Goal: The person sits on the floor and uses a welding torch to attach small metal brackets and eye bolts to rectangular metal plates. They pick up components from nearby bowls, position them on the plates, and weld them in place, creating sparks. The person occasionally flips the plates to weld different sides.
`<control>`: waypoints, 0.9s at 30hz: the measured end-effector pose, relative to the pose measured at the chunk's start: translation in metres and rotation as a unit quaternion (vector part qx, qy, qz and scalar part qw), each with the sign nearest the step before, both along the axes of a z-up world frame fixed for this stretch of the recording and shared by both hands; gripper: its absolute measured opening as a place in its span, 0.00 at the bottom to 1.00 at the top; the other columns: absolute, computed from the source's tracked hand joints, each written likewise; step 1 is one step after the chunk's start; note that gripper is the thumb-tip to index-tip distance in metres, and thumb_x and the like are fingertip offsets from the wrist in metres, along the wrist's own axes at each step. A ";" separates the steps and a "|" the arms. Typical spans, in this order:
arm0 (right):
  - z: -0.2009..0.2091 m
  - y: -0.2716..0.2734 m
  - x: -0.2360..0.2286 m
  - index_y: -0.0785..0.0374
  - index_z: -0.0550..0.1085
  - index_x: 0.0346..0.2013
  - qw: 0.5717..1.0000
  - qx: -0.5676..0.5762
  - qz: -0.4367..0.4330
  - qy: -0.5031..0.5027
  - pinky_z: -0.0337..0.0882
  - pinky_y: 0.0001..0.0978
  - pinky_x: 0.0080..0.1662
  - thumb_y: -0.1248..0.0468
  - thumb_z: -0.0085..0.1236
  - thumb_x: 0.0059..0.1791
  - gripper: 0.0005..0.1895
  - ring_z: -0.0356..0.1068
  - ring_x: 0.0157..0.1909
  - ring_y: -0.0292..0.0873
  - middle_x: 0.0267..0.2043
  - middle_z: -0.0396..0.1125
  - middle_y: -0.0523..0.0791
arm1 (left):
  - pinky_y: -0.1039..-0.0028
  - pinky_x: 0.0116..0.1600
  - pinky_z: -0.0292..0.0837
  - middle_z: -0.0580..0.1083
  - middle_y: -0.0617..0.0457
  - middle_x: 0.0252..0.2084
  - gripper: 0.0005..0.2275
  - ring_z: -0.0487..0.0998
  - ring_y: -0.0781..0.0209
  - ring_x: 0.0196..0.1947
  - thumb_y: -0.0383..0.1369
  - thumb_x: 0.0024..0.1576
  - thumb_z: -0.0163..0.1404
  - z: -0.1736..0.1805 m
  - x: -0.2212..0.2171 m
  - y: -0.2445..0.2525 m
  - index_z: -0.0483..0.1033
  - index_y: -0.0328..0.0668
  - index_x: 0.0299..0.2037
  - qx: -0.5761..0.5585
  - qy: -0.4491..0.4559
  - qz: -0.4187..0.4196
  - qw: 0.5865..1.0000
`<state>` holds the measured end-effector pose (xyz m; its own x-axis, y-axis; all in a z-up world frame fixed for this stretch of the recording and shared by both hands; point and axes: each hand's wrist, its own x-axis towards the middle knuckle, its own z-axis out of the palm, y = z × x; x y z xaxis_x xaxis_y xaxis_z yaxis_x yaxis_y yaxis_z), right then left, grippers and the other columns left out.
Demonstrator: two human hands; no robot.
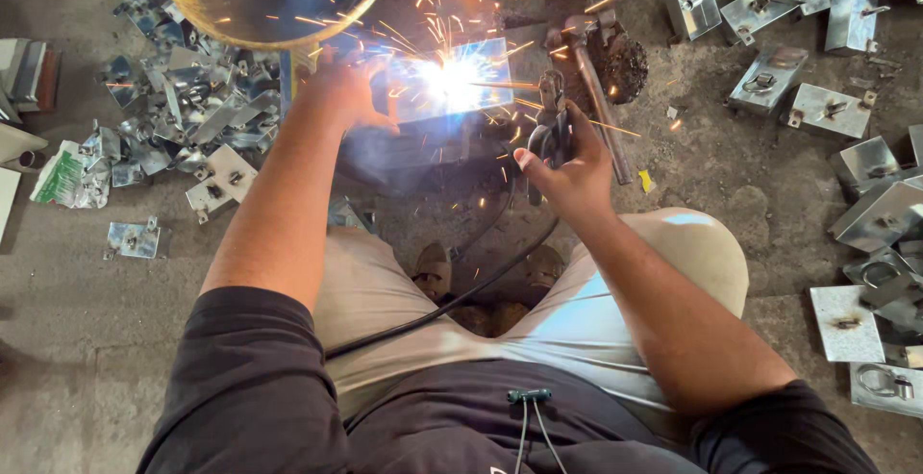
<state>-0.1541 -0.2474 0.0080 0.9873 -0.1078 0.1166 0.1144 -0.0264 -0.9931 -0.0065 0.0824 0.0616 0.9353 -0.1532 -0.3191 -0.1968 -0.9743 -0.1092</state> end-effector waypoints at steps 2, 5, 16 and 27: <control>-0.002 -0.002 0.001 0.72 0.66 0.63 0.997 -0.069 -0.024 -0.015 0.71 0.22 0.40 0.65 0.75 0.43 0.38 0.68 0.35 0.30 0.38 0.71 0.40 | 0.31 0.69 0.47 0.61 0.60 0.71 0.50 0.44 0.37 0.77 0.54 0.32 0.71 0.009 -0.003 -0.006 0.61 0.69 0.71 0.004 0.028 0.019 0.999; -0.003 0.000 0.000 0.69 0.66 0.64 0.999 -0.005 0.002 -0.046 0.72 0.23 0.45 0.67 0.72 0.47 0.34 0.69 0.41 0.31 0.41 0.70 0.39 | 0.32 0.71 0.47 0.67 0.58 0.67 0.50 0.44 0.36 0.77 0.53 0.35 0.71 0.022 -0.006 -0.015 0.59 0.68 0.72 0.021 0.048 0.039 0.998; 0.019 -0.006 0.004 0.65 0.55 0.76 0.971 0.238 -0.017 -0.031 0.72 0.28 0.48 0.73 0.48 0.57 0.32 0.68 0.42 0.34 0.46 0.69 0.43 | 0.50 0.76 0.50 0.50 0.37 0.77 0.70 0.50 0.38 0.76 0.50 0.33 0.72 0.020 -0.009 -0.010 0.24 0.58 0.79 -0.143 0.081 0.019 0.986; 0.078 0.021 -0.033 0.69 0.73 0.58 0.917 -0.259 -0.035 -0.300 0.76 0.39 0.54 0.67 0.68 0.49 0.24 0.75 0.54 0.53 0.55 0.71 0.56 | 0.60 0.65 0.70 0.73 0.47 0.63 0.31 0.75 0.47 0.63 0.50 0.50 0.63 0.071 -0.129 -0.044 0.71 0.52 0.63 -0.260 0.019 0.111 0.959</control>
<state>-0.1868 -0.2267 0.0859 0.7214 0.0544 0.6904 0.6159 -0.5061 -0.6038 -0.1354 0.0389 0.1322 0.9528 -0.0988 -0.2871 0.0277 -0.9133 0.4063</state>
